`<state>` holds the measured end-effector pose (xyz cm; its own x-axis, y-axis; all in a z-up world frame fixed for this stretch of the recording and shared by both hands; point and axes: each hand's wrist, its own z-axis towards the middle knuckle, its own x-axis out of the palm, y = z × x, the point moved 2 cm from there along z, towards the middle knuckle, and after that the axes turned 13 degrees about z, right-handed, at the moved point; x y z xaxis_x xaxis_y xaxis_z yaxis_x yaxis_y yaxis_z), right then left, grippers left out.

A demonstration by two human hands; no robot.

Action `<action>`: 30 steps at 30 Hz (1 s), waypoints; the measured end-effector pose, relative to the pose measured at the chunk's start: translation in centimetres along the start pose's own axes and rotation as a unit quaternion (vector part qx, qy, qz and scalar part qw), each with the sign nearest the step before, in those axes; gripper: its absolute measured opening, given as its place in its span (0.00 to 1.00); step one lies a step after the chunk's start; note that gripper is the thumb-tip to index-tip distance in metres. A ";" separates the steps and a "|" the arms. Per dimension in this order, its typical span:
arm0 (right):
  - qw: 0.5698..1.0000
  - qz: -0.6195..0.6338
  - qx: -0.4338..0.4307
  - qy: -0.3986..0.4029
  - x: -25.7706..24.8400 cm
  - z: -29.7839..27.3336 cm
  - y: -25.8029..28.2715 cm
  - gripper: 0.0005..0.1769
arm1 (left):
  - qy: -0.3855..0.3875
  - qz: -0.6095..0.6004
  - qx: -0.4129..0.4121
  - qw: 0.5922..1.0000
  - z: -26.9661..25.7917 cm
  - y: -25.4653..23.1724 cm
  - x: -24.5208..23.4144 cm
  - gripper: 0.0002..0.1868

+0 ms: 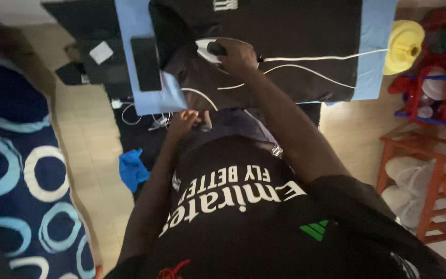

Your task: The person irons a black shirt with a white design and then folds it on an ironing board.

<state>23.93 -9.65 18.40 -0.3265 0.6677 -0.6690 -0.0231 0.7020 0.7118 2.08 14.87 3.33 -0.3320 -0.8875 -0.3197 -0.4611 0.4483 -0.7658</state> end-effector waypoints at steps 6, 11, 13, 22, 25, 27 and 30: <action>0.993 -0.019 0.116 0.011 1.2 0.2 0.6 0.28 | 0.015 0.055 -0.044 0.997 0.5 -1.2 -0.8 0.19; 1.000 0.016 0.016 0.017 0.8 0.0 0.0 0.28 | 0.000 -0.035 -0.031 0.999 -0.4 -2.8 -1.4 0.19; 1.000 0.021 0.012 -0.010 0.6 0.0 -0.1 0.28 | 0.004 -0.030 -0.027 0.999 0.0 -3.1 -1.3 0.20; 0.967 0.014 -0.148 0.208 0.0 -0.6 -2.3 0.29 | -0.009 -0.053 -0.058 0.997 0.1 0.7 -0.9 0.20; 0.982 0.003 -0.007 0.187 0.6 -1.9 -1.3 0.26 | -0.019 -0.014 -0.056 0.998 -0.3 -0.7 -1.6 0.19; 0.979 0.039 -0.051 0.194 1.0 -2.5 0.0 0.29 | -0.039 -0.059 -0.047 0.996 -0.7 -2.5 -1.9 0.18; 0.977 0.015 -0.013 0.213 1.4 -2.7 1.1 0.28 | -0.087 -0.045 -0.025 0.995 -1.1 -5.8 -2.8 0.16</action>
<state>20.90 -8.61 18.79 -0.6911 0.5197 -0.5023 -0.0298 0.6739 0.7382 4.79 14.88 9.22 -0.1429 -0.9272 -0.3463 -0.5239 0.3677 -0.7683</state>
